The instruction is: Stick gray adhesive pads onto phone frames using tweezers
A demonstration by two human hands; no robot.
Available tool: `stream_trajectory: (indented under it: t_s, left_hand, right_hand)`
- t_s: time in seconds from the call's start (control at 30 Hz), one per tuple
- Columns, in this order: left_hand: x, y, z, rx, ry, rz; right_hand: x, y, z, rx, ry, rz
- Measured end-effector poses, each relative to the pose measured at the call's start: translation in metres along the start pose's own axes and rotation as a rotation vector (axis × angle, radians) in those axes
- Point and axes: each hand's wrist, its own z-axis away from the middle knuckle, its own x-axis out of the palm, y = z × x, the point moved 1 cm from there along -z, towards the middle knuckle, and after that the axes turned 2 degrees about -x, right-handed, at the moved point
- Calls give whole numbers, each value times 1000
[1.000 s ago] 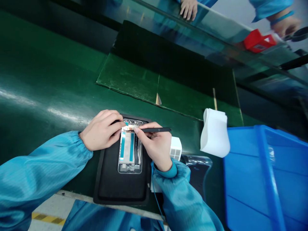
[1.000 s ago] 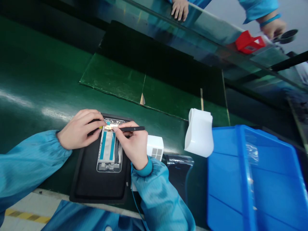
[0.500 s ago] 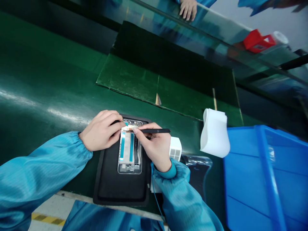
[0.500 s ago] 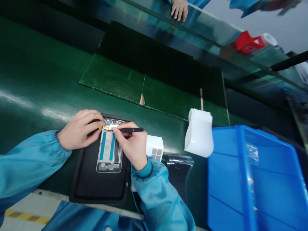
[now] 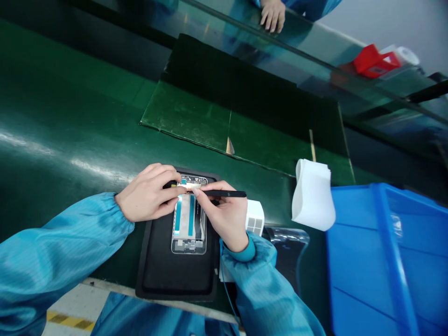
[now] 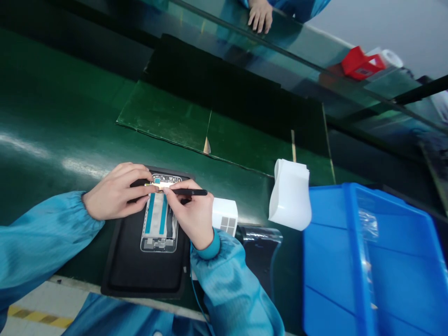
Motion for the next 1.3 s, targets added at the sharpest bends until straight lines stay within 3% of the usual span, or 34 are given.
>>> stream_trajectory:
  t_s: [0.27,0.57,0.87,0.97,1.03,1.13,1.2,1.3]
  left_hand:
    - [-5,4,-2,59,-95,-89]
    - [-9,8,-3,25,-191,-121]
    - [-9,7,-4,33,-178,-144]
    - [-8,4,-3,24,-98,-116]
    - [-12,3,-3,-65,17,-93]
    - [-25,4,-2,-369,104,-165]
    - [-32,8,1,-593,-31,-265]
    - [-37,20,9,-802,-369,-360]
  right_hand:
    - [1,-1,0,-13,-6,12]
    - [3,4,-4,163,119,-198]
    - [6,9,-5,149,118,-257]
    - [7,8,-7,132,117,-275]
    - [5,5,-10,147,126,-349]
    - [-11,-4,-11,183,156,-541]
    - [-30,-10,-8,177,181,-620]
    - [-61,-15,2,146,184,-602]
